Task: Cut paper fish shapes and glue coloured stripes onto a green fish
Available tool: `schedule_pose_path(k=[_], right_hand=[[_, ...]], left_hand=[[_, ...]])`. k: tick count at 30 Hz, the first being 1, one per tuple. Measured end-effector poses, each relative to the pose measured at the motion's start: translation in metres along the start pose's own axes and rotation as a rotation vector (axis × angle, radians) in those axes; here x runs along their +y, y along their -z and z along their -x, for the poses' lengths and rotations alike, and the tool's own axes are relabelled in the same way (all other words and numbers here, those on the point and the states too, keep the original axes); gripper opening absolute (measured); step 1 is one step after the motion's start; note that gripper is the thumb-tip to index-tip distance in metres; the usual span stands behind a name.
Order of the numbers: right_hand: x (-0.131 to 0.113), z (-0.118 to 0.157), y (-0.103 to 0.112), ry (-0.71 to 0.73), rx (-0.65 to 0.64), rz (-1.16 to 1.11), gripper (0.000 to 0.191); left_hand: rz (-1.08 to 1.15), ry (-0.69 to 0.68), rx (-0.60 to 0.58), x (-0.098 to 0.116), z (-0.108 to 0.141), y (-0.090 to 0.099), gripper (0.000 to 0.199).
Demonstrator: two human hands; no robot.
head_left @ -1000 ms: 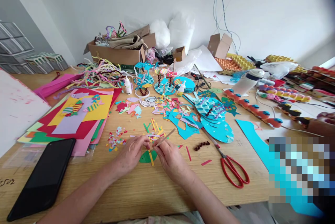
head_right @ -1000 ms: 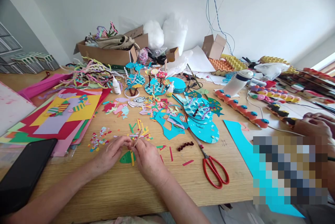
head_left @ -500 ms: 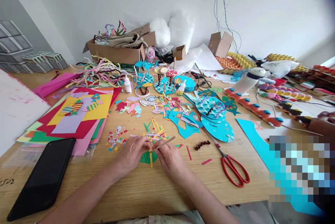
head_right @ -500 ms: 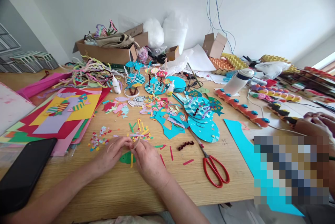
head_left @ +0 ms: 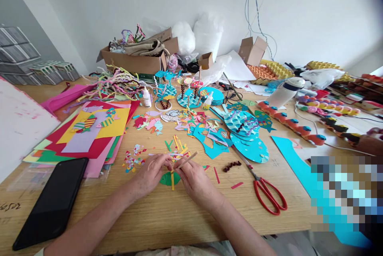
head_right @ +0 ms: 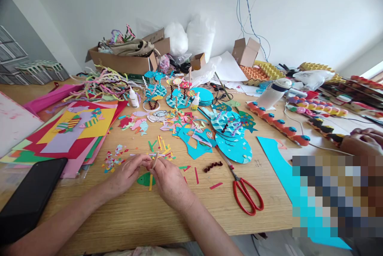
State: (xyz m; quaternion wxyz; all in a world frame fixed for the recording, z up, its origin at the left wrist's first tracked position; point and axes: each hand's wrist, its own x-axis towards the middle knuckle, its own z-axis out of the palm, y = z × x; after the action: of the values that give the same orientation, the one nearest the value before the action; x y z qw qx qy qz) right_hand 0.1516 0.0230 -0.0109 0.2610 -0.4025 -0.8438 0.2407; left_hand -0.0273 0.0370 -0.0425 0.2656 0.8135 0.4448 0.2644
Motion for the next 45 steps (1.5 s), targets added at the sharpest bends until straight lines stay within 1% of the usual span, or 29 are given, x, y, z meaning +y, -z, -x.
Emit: schedule_pose_path(k=[3, 8, 15, 24, 29, 33, 35, 38, 40, 41, 43, 45], right_hand=[[-0.001, 0.0, 0.002, 0.006, -0.03, 0.016, 0.016], [-0.003, 0.003, 0.002, -0.014, -0.027, 0.043, 0.015], [-0.005, 0.009, 0.001, 0.041, -0.004, 0.009, 0.018], [-0.015, 0.024, 0.002, 0.078, 0.013, 0.048, 0.019], [-0.019, 0.03, 0.001, 0.074, -0.021, 0.035, 0.018], [-0.023, 0.038, 0.004, 0.047, -0.038, -0.026, 0.019], [-0.025, 0.042, 0.012, 0.007, -0.02, -0.084, 0.018], [-0.025, 0.052, 0.037, -0.063, 0.064, -0.156, 0.016], [-0.021, 0.059, 0.057, -0.14, 0.13, -0.114, 0.017], [-0.018, 0.063, 0.067, -0.204, 0.138, -0.066, 0.018], [-0.009, 0.071, 0.083, -0.354, 0.084, 0.052, 0.019], [0.002, 0.077, 0.091, -0.485, 0.014, 0.177, 0.017]], left_hand=[[0.002, -0.003, -0.006, 0.0, 0.0, 0.0, 0.05], [-0.01, -0.011, -0.023, 0.004, -0.002, 0.002, 0.044], [-0.053, -0.032, -0.039, 0.005, 0.0, 0.0, 0.034], [-0.091, -0.039, -0.048, 0.004, 0.0, -0.002, 0.036], [-0.097, -0.028, -0.045, 0.006, 0.001, -0.002, 0.04], [-0.092, -0.026, -0.044, 0.003, 0.001, -0.003, 0.045], [-0.085, -0.032, -0.044, 0.002, 0.001, -0.004, 0.047], [-0.074, -0.043, -0.044, 0.003, 0.001, -0.003, 0.045], [-0.049, -0.043, -0.036, 0.006, 0.0, 0.0, 0.043], [-0.03, -0.039, -0.024, 0.008, 0.0, 0.001, 0.043], [0.002, -0.03, 0.014, 0.011, 0.0, 0.006, 0.043], [-0.002, -0.044, 0.058, 0.014, 0.001, 0.012, 0.041]])
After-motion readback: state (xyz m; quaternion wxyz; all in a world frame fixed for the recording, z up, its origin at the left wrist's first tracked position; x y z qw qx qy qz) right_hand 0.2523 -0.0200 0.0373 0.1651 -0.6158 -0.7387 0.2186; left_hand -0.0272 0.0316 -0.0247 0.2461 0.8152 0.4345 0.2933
